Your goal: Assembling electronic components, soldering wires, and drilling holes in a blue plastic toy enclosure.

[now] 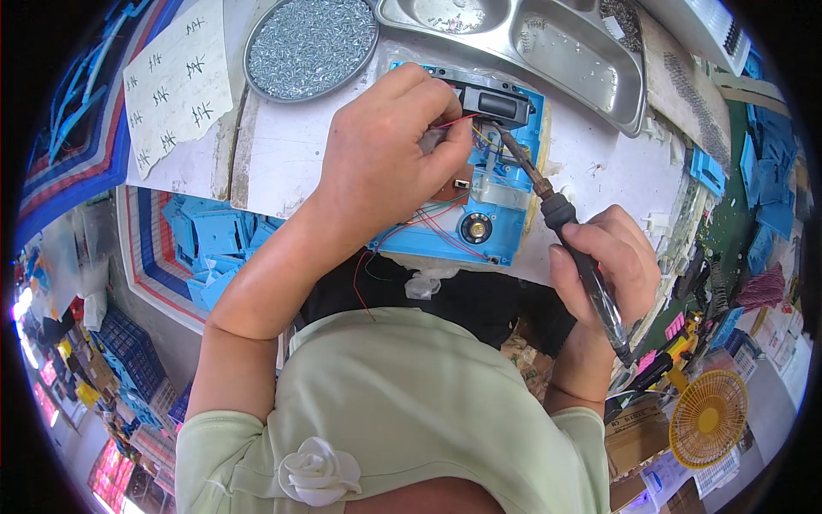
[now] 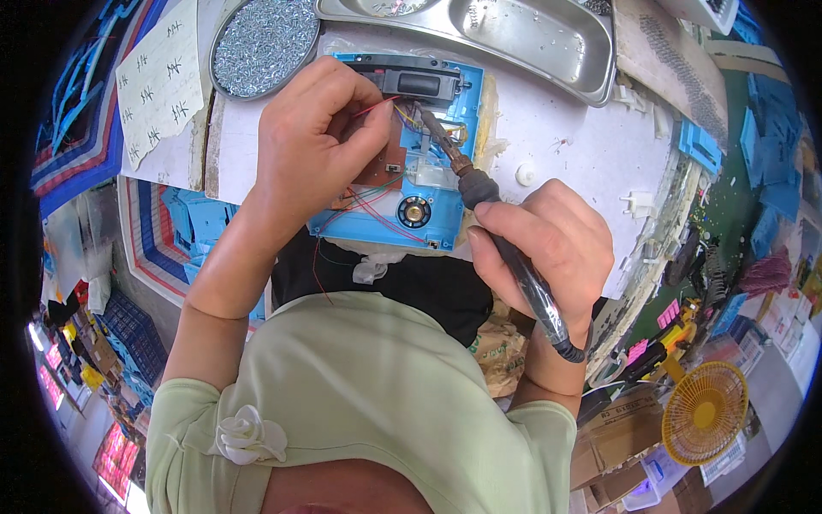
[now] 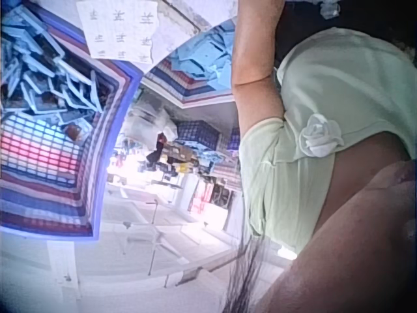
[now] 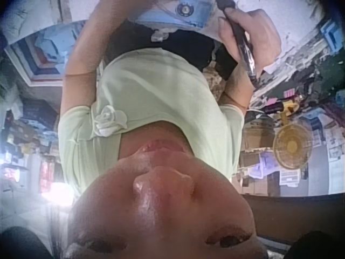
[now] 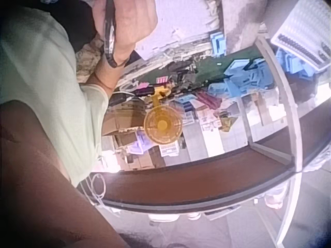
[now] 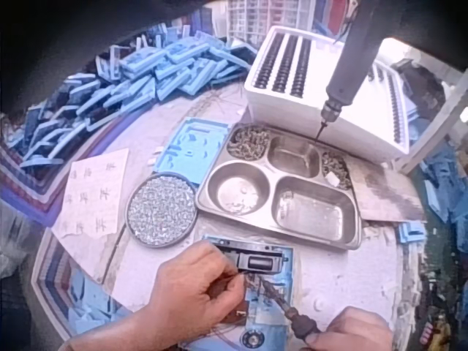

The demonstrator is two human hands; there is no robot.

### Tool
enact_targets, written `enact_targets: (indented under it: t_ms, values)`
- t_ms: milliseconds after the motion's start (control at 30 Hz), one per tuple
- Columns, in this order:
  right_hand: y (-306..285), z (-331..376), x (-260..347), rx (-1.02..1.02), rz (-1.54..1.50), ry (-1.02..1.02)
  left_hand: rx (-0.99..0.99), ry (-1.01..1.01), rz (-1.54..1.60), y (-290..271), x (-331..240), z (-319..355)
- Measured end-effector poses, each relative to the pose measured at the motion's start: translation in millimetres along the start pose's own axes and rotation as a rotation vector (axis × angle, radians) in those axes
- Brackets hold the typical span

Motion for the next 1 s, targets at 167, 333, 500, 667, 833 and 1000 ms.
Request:
enact_targets:
  t_ms: [167, 333, 500, 667, 833, 1000]
  values:
    - [-1.3, -1.1, 0.5, 0.008, 0.011, -0.002, 0.009, 0.025, -0.008, -1.0, -0.7, 0.2]
    - [-4.4, -0.1, 0.8, 0.007, 0.019, -0.002, 0.031, 0.027, -0.014, -0.1, 0.6, 0.2]
    - [-31.1, 11.8, -3.2, -0.151, -0.027, 0.066, 0.035, -0.006, 0.044, -7.1, -10.2, 0.2]
    - [-59.8, 45.1, -16.3, -0.476, -0.122, 0.280, 0.338, 0.261, -0.015, 2.9, -38.5, 13.7]
    - [-53.8, 47.4, -7.3, -0.363, -0.114, 0.281, 0.446, 0.281, 0.032, 21.9, -29.1, 7.8]
    - [-2.2, 35.3, -9.8, -0.299, -0.142, 0.460, 0.480, -0.164, 0.275, 17.7, -16.6, 2.5]
Point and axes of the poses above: each hand's wrist, its own z-axis away from the middle knuckle, its own y-axis out of the palm, x = y × z, the point moved 4 cm from there along -z, towards the middle knuckle, and after that the axes turned 13 degrees about -x, right-handed, at the moved point
